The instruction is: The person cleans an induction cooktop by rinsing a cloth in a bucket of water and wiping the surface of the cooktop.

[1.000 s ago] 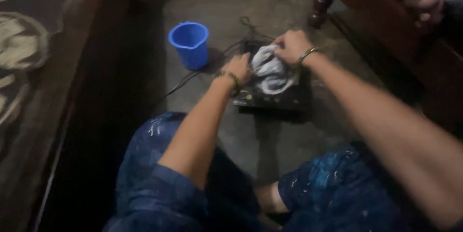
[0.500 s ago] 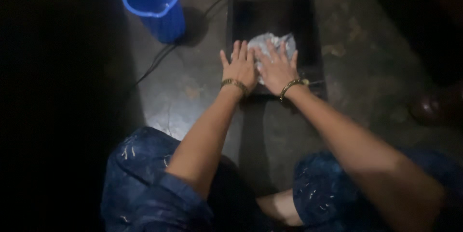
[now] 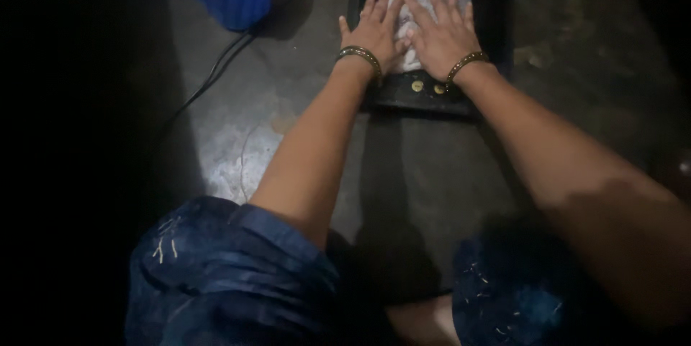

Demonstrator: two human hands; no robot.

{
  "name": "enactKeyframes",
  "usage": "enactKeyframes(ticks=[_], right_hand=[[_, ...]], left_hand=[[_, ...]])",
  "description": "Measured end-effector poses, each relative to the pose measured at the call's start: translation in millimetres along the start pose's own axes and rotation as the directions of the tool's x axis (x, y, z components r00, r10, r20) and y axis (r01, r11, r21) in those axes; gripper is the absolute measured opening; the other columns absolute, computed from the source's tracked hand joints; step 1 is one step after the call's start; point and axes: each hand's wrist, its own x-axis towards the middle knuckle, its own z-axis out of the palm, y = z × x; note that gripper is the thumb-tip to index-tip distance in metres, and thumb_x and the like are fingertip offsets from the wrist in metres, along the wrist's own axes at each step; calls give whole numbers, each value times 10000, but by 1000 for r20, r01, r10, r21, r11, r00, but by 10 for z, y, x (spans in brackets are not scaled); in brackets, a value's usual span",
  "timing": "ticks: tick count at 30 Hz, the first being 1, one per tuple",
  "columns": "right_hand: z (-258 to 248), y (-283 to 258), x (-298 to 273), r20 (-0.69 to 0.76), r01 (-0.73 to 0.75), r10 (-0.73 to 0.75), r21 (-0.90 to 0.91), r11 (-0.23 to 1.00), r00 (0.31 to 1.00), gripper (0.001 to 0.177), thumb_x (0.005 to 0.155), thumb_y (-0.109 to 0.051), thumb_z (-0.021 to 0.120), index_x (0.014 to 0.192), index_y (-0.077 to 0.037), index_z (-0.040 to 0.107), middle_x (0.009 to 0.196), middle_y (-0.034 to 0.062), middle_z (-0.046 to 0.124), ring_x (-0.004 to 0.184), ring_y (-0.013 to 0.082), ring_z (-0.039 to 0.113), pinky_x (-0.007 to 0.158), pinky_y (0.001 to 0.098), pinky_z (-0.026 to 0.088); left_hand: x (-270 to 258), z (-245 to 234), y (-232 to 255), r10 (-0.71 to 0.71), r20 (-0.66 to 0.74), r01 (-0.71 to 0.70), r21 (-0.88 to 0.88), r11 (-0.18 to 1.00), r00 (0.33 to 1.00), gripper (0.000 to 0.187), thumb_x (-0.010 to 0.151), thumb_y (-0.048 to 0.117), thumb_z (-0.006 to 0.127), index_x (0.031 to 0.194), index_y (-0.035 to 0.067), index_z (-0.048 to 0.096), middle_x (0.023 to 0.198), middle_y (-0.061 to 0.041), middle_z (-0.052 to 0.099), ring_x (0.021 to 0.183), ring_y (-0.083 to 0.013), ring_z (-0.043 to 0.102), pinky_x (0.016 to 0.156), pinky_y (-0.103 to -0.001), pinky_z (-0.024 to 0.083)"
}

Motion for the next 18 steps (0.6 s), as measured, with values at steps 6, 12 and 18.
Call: enactKeyframes(ticks=[6, 12, 18], right_hand=[[-4, 24, -69, -10, 48, -48, 36, 998, 999, 733, 1013, -557, 497, 1597, -149, 322, 1670, 218, 181, 1552, 439, 82, 1234, 607, 85], [88, 250, 451, -59, -85, 84, -16, 996, 995, 706, 1032, -537, 472, 1616, -163, 342, 1710, 205, 163, 1576, 445, 84, 1266, 600, 83], [184, 377, 660, -72, -149, 152, 48, 988, 986, 700, 1038, -514, 467, 1616, -149, 318, 1673, 235, 153, 1529, 492, 95, 1238, 598, 80]], left_hand=[[-195, 253, -330, -138, -200, 90, -233, 968, 970, 814, 1032, 521, 466, 1623, 77, 126, 1726, -106, 30, 1567, -346, 64, 1242, -536, 186], [-193, 332, -395, -65, -287, 14, -178, 984, 956, 877, 1039, 567, 480, 1602, -30, 171, 1708, -174, 80, 1594, -332, 90, 1294, -439, 185], [-288, 264, -337, -74, -278, 8, -230, 973, 958, 1065, 902, 636, 628, 1581, -40, 161, 1691, -191, 81, 1574, -343, 95, 1268, -428, 201]])
